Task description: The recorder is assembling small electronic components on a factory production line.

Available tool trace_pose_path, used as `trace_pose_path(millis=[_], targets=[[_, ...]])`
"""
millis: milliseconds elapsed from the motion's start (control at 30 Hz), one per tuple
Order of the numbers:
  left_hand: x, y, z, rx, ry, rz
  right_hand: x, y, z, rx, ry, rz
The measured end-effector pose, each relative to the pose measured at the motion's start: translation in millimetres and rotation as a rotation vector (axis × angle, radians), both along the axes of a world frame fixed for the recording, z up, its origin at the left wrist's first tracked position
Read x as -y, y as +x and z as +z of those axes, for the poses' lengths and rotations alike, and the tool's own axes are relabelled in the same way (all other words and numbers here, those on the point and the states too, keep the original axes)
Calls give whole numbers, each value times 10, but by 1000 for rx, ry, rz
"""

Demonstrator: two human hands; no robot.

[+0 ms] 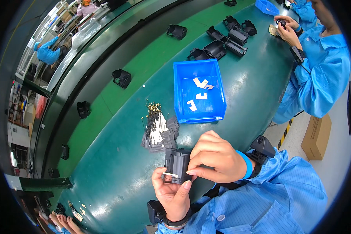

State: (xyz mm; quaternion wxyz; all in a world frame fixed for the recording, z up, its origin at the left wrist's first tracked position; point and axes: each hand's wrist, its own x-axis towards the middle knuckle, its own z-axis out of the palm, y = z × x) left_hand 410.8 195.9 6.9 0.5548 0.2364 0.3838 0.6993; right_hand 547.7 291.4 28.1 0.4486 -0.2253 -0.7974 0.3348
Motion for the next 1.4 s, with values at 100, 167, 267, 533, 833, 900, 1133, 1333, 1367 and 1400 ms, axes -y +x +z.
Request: trace_pose_path(millis=[100,167,267,533,833,900,1133,1333,1367,1400], targets=[[5,-7,-18,7,10,-17,2,6,-14,22,-14,1],[9,-11,-14,18,14,-32,8,2,-17,20,-24,3],[18,-10,14,15,-3,-35,17,-1,-15,18,-41,7],[29,-22,45,32,-25,-52,27,-25,-35,-8,-71,-1],[46,-31,38,17,-19,-59,37,-8,-21,49,-69,-4],[51,-34,36,17,-19,-59,41,-9,-23,61,-77,-1],[40,-24,-4,27,-13,-53,19,-9,-57,63,-89,5],[-16,-19,10,-16,-77,31,40,-20,-63,-24,76,7],[-27,1,18,-22,-79,52,44,-17,-70,-21,145,-1],[-27,1,13,-22,-79,50,46,-12,-75,-17,214,-10]])
